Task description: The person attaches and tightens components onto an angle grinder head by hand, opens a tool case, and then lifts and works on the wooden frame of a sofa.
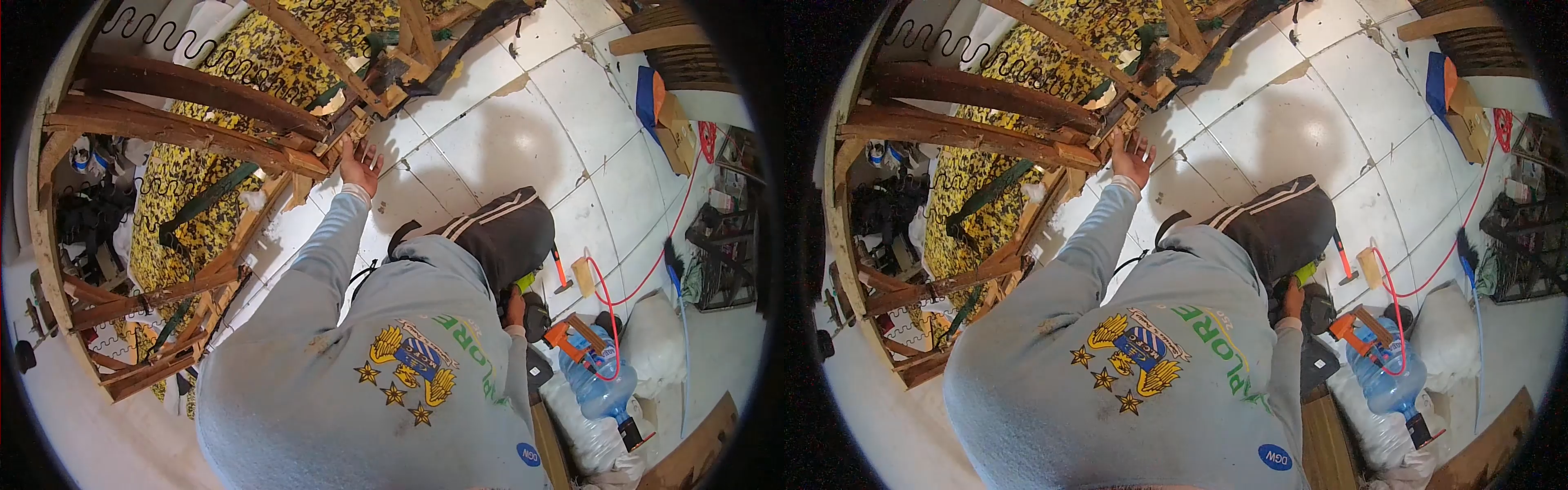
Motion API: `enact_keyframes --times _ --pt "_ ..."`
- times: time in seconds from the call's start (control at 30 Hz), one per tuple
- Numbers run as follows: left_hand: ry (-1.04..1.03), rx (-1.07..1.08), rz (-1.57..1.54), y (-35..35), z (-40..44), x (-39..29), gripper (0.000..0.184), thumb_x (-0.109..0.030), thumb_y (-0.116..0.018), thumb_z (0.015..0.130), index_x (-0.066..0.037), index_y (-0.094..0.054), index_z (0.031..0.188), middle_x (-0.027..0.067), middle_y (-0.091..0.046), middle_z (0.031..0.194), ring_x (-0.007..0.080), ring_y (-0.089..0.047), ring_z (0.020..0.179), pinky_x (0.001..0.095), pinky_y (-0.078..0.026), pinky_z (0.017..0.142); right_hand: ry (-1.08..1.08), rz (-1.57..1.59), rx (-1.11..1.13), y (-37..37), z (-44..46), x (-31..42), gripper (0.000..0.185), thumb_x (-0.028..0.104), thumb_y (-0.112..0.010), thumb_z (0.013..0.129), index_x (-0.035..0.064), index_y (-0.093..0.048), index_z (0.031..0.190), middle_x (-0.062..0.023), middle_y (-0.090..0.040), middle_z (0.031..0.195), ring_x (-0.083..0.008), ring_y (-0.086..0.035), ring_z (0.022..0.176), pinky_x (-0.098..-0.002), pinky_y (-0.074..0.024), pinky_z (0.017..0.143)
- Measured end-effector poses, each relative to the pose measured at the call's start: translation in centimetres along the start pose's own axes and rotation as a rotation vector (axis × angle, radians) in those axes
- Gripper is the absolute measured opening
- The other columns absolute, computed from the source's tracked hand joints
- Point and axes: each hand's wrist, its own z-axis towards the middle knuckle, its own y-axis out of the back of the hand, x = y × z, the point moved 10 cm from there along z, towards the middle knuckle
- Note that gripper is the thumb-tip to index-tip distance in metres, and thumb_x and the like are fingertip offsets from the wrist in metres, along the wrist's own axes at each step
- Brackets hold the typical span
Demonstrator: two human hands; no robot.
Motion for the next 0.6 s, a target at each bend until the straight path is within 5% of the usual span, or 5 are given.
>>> enact_keyframes --times 0.27,0.6 --pt "-0.003 0.036 0.013 0.4 0.6 -0.1 0.044 -0.062 -0.07 0.095 -0.021 -0.064 0.11 -0.0079 -0.067 0.099 0.0117 -0.057 0.088 0.0396 -0.047 0.09 -0.084 0.244 -0.003 -0.6 -1.4 0.3 0.056 0.045 -0.065 0.096 -0.0041 -0.069 0.123 -0.009 -0.072 0.108 -0.0215 -0.067 0.094 -0.0372 -0.0516 0.083" --pt "-0.053 0.051 0.012 0.4 0.7 -0.8 0.039 -0.057 -0.069 0.097 -0.021 -0.065 0.112 -0.0038 -0.071 0.096 0.011 -0.052 0.068 0.0361 -0.048 0.078 -0.046 0.138 -0.011 -0.4 -2.5 2.3 0.064 0.048 -0.063 0.096 -0.008 -0.067 0.127 -0.0118 -0.073 0.111 -0.0236 -0.067 0.095 -0.0361 -0.0504 0.084"
